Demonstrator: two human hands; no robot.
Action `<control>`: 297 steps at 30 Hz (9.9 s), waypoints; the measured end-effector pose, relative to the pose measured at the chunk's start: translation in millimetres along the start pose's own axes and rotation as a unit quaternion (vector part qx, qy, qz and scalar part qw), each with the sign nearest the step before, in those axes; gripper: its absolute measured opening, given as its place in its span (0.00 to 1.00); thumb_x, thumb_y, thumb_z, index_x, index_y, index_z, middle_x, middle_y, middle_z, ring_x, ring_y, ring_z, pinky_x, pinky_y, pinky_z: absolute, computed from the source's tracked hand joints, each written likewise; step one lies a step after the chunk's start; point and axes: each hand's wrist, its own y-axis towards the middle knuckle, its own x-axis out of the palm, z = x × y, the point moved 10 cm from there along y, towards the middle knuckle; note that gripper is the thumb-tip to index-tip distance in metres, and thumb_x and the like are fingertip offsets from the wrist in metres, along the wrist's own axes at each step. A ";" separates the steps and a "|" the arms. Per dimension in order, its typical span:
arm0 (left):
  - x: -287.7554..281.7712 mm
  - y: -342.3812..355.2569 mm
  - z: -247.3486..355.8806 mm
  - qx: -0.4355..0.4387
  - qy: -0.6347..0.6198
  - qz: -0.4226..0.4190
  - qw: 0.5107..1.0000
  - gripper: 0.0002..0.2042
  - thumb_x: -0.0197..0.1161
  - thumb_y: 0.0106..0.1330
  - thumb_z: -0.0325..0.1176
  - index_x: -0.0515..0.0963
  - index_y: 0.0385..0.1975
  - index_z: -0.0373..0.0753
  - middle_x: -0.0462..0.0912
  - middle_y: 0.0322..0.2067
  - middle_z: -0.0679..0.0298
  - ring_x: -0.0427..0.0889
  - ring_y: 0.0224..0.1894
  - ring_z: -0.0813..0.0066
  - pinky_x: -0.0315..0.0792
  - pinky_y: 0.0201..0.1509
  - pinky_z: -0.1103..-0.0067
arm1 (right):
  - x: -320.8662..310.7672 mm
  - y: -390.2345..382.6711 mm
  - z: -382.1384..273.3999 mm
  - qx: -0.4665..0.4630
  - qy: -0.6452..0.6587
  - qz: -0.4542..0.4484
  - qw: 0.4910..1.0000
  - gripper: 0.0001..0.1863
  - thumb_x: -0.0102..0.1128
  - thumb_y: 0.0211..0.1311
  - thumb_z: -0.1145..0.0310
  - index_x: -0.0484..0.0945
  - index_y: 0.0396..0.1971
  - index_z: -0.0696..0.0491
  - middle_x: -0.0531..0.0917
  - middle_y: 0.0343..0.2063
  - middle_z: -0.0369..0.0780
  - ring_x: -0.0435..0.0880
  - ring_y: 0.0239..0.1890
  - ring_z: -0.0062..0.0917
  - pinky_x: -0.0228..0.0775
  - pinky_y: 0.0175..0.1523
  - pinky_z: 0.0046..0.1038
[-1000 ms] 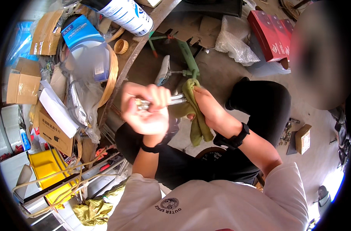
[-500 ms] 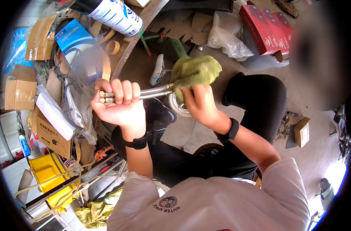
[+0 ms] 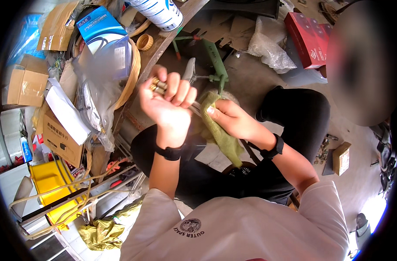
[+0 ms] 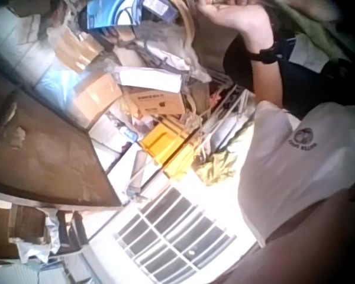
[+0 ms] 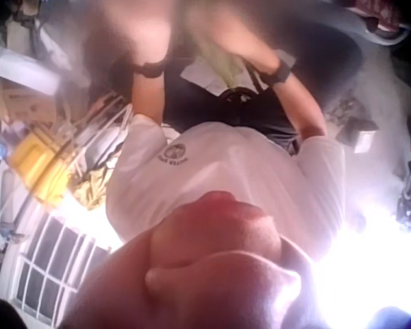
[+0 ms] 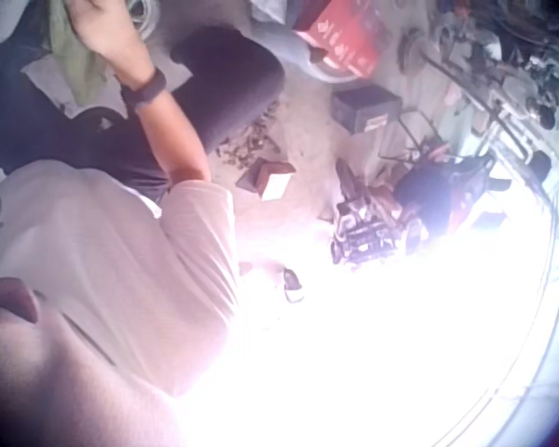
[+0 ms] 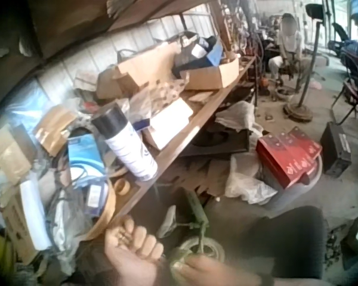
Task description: The person cleans metal rods by wiping them with a cloth, applying a spray cleaner to the cloth, and rubbing the rods until they are wiped down.
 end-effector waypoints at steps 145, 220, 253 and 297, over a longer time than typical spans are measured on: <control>20.9 -49.9 -90.7 0.023 0.603 -0.110 0.790 0.11 0.57 0.67 0.36 0.77 0.33 0.32 0.76 0.25 0.67 0.74 0.26 0.81 0.68 0.31 0.83 | -128.0 -11.5 -39.8 -0.078 0.354 0.245 0.899 0.12 0.41 0.67 0.72 0.73 0.42 0.58 0.81 0.35 0.42 0.82 0.35 0.29 0.77 0.39 0.31; -54.2 -35.5 -76.7 0.027 0.470 -0.011 0.882 0.03 0.56 0.66 0.25 0.72 0.32 0.33 0.76 0.22 0.66 0.75 0.22 0.84 0.71 0.28 0.85 | -150.1 6.0 31.2 -0.035 0.363 0.356 0.860 0.17 0.38 0.72 0.62 0.72 0.46 0.58 0.79 0.44 0.45 0.79 0.47 0.35 0.72 0.54 0.37; -44.9 -49.5 -101.5 -0.104 0.418 -0.027 0.902 0.14 0.46 0.72 0.34 0.70 0.26 0.33 0.74 0.17 0.64 0.73 0.18 0.77 0.68 0.26 0.80 | -97.4 4.3 60.5 0.023 0.292 0.361 0.885 0.14 0.36 0.61 0.74 0.71 0.40 0.59 0.78 0.32 0.44 0.78 0.31 0.29 0.72 0.35 0.30; -74.8 -26.9 32.3 0.128 0.246 0.058 0.959 0.19 0.47 0.73 0.43 0.73 0.34 0.29 0.77 0.30 0.55 0.80 0.33 0.61 0.75 0.42 0.66 | 29.5 4.8 49.8 0.105 0.107 -0.037 0.988 0.09 0.38 0.62 0.80 0.70 0.36 0.57 0.73 0.25 0.33 0.70 0.25 0.15 0.64 0.29 0.19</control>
